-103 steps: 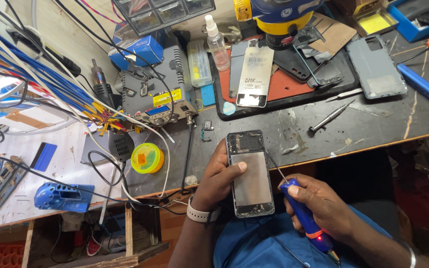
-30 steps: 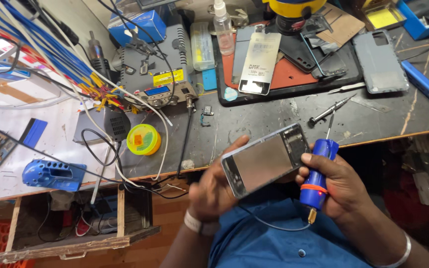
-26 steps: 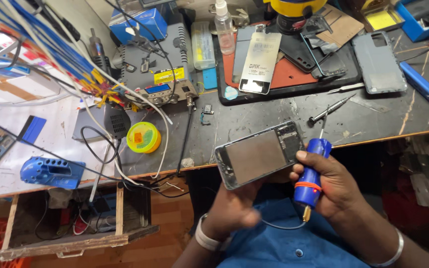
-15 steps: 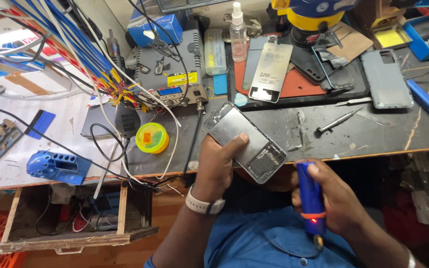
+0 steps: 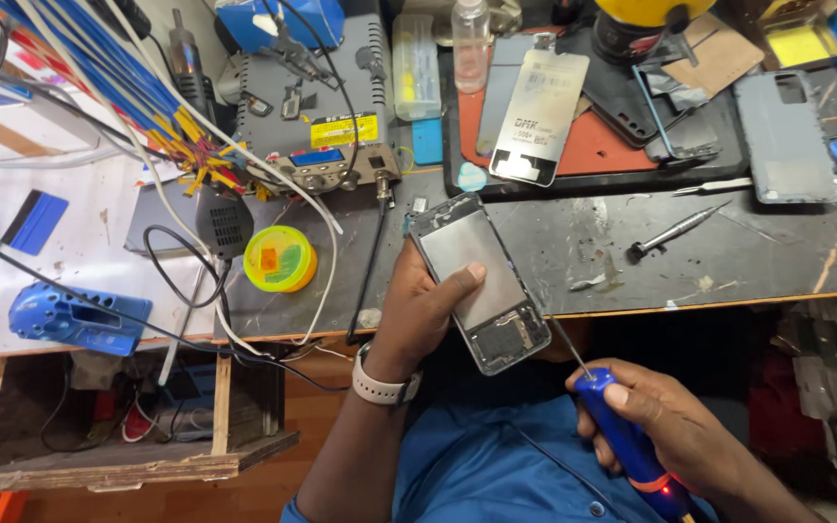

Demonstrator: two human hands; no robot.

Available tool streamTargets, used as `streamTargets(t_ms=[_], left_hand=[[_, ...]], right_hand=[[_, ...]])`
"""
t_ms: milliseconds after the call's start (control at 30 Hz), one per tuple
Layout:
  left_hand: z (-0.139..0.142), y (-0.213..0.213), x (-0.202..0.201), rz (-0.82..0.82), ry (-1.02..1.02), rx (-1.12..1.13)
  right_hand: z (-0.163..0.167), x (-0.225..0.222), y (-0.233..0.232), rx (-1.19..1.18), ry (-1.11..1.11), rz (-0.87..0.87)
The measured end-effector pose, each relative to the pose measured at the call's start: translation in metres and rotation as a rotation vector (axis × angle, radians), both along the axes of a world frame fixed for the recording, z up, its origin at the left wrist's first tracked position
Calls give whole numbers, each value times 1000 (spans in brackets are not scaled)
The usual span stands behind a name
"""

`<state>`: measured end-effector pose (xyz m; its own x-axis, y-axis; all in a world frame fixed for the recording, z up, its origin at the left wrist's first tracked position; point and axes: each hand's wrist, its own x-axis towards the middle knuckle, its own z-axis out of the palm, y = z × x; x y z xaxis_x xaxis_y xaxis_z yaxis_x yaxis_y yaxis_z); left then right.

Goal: The person uses a hot air gun to apply heat along the edges of a disassembled smartphone while holding it with the other hand. The device is rotated to access different sides, and the heat is applied continuously around the perimeter.

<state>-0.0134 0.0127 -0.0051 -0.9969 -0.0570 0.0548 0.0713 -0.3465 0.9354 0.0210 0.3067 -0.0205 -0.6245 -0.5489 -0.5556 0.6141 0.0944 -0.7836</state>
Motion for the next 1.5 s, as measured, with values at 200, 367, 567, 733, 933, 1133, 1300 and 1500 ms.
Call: streamTargets(t_ms=[200,367,567,733,933,1133,1300,1500], left_hand=[[-8,-5,0,-61,-33,116],[-11,-5,1,-58,-8,67],[-11,-11,1,-104,-81,297],[-13,-5,0,-14,-39,189],[-11,0,5,6,7,-5],[-11,2,8,29,83,-107],[-11,3,8,39,78,-113],[-9,5,9,59,77,-111]], right_hand=[[1,-2,-9,65,-24,58],[-3,-2,-9,50,-7,51],[-13,-7,-7,8,-48,-115],[-8,3,3,36,18,50],[-5,2,0,70,-2,86],[-5,1,-4,51,3,73],[-4,3,-7,80,-36,25],[0,3,-10,71,-34,28]])
